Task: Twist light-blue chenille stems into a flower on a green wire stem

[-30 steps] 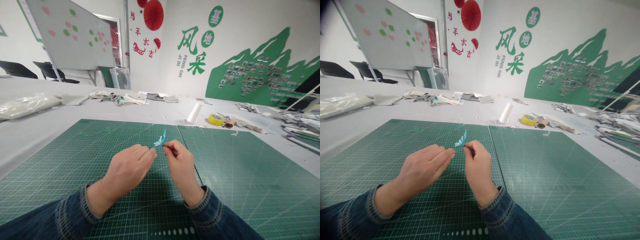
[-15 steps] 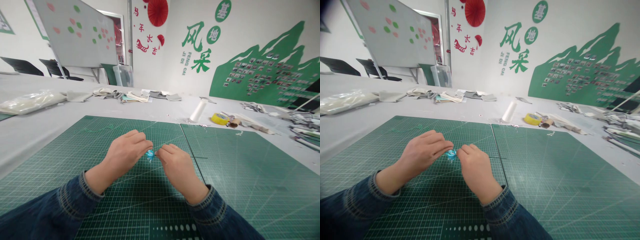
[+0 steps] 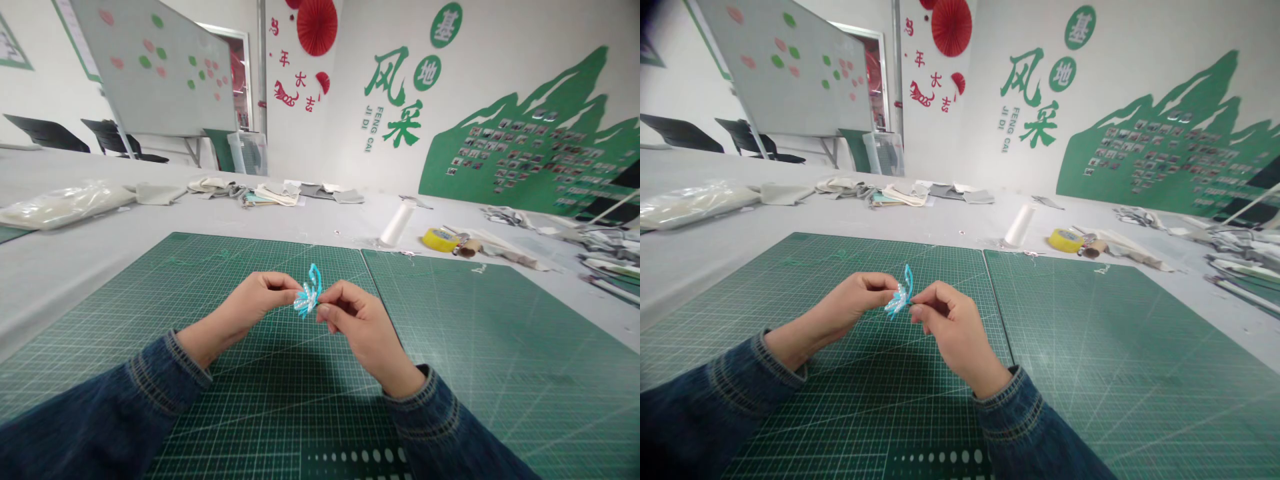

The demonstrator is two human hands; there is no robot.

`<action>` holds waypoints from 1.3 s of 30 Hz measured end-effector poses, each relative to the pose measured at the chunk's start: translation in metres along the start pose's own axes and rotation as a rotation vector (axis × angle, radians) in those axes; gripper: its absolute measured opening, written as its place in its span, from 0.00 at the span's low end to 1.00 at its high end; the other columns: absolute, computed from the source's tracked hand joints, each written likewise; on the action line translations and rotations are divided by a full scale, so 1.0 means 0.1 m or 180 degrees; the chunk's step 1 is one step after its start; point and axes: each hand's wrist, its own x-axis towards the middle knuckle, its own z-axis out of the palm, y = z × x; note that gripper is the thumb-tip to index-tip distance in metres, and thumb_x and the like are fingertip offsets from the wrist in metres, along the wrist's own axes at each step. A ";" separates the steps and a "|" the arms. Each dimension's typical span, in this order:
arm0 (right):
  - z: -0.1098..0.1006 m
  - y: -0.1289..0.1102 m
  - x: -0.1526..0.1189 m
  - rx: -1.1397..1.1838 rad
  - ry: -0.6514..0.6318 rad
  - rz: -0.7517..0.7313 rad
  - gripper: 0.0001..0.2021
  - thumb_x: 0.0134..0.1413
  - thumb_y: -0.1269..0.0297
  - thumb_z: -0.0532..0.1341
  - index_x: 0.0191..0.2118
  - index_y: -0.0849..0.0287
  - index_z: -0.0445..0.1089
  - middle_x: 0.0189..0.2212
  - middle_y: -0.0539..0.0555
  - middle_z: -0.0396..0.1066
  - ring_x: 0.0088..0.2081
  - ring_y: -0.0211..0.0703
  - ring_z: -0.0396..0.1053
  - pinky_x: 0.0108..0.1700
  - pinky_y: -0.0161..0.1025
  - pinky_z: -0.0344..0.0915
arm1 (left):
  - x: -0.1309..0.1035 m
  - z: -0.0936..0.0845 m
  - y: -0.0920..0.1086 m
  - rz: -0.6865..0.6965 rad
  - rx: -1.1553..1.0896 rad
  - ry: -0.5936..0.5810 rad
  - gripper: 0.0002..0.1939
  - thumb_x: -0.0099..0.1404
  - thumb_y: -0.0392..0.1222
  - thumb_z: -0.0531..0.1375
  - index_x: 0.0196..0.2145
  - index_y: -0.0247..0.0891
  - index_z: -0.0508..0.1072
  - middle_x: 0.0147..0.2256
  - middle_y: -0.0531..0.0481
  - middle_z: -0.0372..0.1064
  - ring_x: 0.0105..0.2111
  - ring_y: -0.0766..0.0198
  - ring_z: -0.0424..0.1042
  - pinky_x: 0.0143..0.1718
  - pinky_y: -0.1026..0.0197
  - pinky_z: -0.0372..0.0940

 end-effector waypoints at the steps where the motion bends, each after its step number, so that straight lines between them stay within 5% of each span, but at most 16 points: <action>1: 0.01 0.01 0.00 0.0264 0.0071 0.0098 0.04 0.56 0.68 0.63 0.30 0.55 0.70 0.23 0.47 0.70 0.22 0.35 0.60 0.25 0.35 0.55 | -0.01 0.04 -0.01 -0.0070 -0.0142 0.0049 0.05 0.57 0.41 0.67 0.25 0.39 0.80 0.23 0.52 0.70 0.24 0.66 0.62 0.25 0.65 0.57; 6: 0.02 0.05 0.03 0.1120 0.0477 0.0360 0.05 0.54 0.67 0.64 0.30 0.58 0.68 0.22 0.46 0.68 0.20 0.31 0.54 0.23 0.33 0.48 | -0.04 0.21 -0.05 -0.0249 -0.0545 0.0222 0.09 0.59 0.44 0.67 0.25 0.38 0.77 0.19 0.56 0.60 0.19 0.71 0.48 0.19 0.66 0.42; 10: 0.00 0.03 0.04 0.1506 0.0518 0.0485 0.05 0.53 0.67 0.65 0.29 0.60 0.69 0.24 0.48 0.69 0.21 0.29 0.54 0.24 0.33 0.46 | -0.07 0.28 -0.04 -0.0083 -0.0408 0.0293 0.07 0.59 0.43 0.67 0.27 0.38 0.78 0.26 0.52 0.71 0.25 0.67 0.63 0.26 0.65 0.57; 13: 0.00 0.03 0.04 0.1564 0.0609 0.0559 0.06 0.51 0.66 0.66 0.29 0.60 0.70 0.24 0.49 0.69 0.20 0.29 0.54 0.24 0.32 0.46 | -0.09 0.29 -0.03 0.0166 0.0077 0.0376 0.07 0.60 0.44 0.66 0.28 0.39 0.79 0.29 0.50 0.75 0.33 0.61 0.70 0.36 0.61 0.63; 17: 0.01 0.08 0.05 0.1337 0.0804 0.0582 0.06 0.50 0.66 0.66 0.29 0.60 0.70 0.22 0.48 0.68 0.20 0.30 0.54 0.23 0.32 0.46 | -0.13 0.27 -0.02 0.0865 0.1455 0.0449 0.08 0.65 0.45 0.63 0.31 0.41 0.79 0.28 0.51 0.75 0.29 0.62 0.69 0.31 0.60 0.61; 22: 0.02 0.15 0.04 0.0082 0.1002 0.0301 0.01 0.55 0.68 0.62 0.35 0.58 0.71 0.23 0.47 0.68 0.21 0.34 0.59 0.24 0.34 0.54 | -0.23 0.24 0.00 0.2388 0.3206 0.0521 0.06 0.68 0.39 0.60 0.38 0.38 0.78 0.28 0.50 0.71 0.30 0.62 0.66 0.33 0.59 0.61; 26: 0.03 0.15 -0.03 -0.1783 0.1009 -0.0636 0.06 0.59 0.73 0.59 0.34 0.57 0.71 0.30 0.50 0.71 0.32 0.41 0.68 0.36 0.38 0.62 | -0.28 0.22 0.10 0.3167 0.4101 0.0508 0.08 0.69 0.32 0.57 0.41 0.33 0.76 0.26 0.51 0.68 0.26 0.62 0.60 0.29 0.58 0.60; 32: 0.03 0.15 -0.09 -0.3346 0.0615 -0.1314 0.10 0.66 0.73 0.54 0.37 0.59 0.72 0.31 0.53 0.70 0.34 0.45 0.66 0.38 0.40 0.60 | -0.27 0.19 0.17 0.3341 0.4523 0.0473 0.11 0.71 0.31 0.52 0.40 0.32 0.75 0.26 0.50 0.68 0.26 0.60 0.61 0.28 0.56 0.61; 39: 0.00 0.10 -0.08 -0.4113 0.0185 -0.1648 0.10 0.63 0.75 0.56 0.31 0.59 0.69 0.27 0.52 0.69 0.31 0.45 0.62 0.32 0.41 0.54 | -0.24 0.16 0.18 0.3188 0.4673 0.0291 0.10 0.71 0.33 0.54 0.37 0.33 0.76 0.27 0.50 0.68 0.27 0.60 0.63 0.28 0.56 0.61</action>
